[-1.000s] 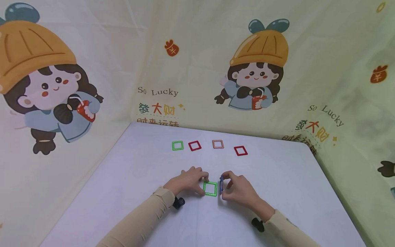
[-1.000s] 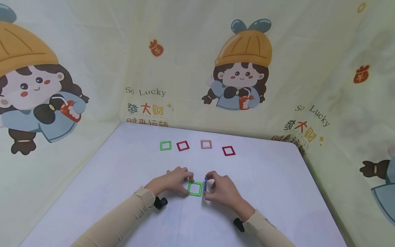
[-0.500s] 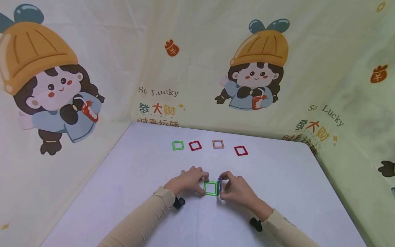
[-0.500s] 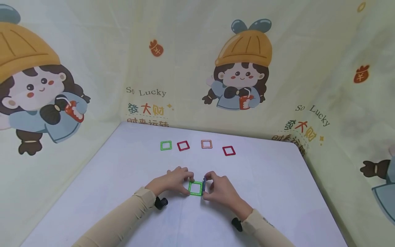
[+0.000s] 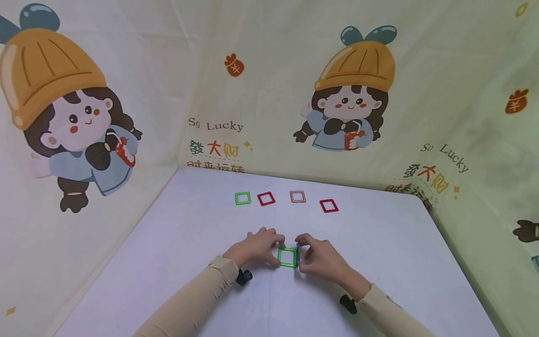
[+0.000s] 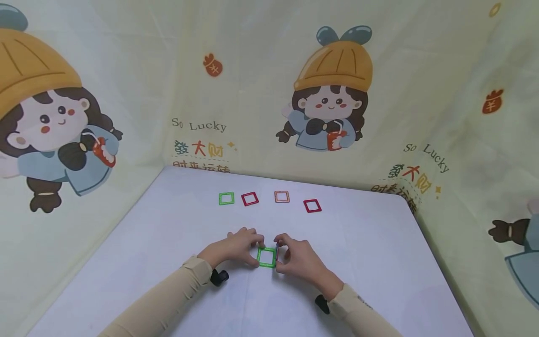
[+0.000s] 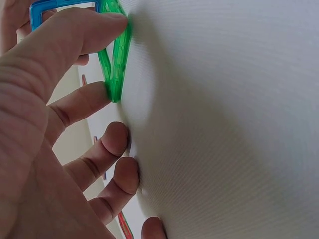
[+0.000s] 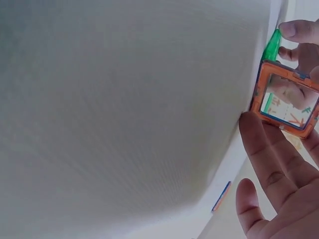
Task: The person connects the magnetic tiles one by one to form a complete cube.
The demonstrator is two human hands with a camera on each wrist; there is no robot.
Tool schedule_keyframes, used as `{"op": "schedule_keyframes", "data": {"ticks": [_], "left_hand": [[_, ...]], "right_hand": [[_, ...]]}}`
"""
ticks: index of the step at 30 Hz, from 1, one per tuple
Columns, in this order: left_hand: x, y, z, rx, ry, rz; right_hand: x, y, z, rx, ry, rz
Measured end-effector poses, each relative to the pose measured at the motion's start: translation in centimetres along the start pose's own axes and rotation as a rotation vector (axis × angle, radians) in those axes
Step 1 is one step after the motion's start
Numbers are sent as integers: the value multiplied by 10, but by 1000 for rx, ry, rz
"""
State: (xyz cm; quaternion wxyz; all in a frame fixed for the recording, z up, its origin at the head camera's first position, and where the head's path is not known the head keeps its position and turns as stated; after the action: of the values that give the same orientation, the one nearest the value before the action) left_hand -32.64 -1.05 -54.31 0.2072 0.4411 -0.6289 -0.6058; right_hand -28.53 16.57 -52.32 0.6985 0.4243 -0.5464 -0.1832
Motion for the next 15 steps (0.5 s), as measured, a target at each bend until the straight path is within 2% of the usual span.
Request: {"op": "schedule_keyframes", "data": {"ticks": [5,9,15], "left_hand": [[-1,2,-1,4,0,-6],[0,4,-1,33,-14,-17],[8,7,3,73,-99,-37]], "right_hand": [[1,1,0,18,12,11],[1,0,0,33,18,31],[0,1,0,33,7,35]]}}
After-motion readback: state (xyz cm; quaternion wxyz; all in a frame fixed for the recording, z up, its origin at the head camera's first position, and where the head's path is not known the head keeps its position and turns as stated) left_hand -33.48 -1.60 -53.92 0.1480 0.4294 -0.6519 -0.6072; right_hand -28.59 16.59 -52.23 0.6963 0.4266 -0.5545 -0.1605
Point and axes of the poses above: each hand's wrist, its own z-axis towards the middle knuckle, its own y-axis out of the back of the hand, x = y × z, the point moved 6 cm from there along z, towards the middle knuckle, and after that the axes turned 7 degrees about z, right-handed, at the moved point
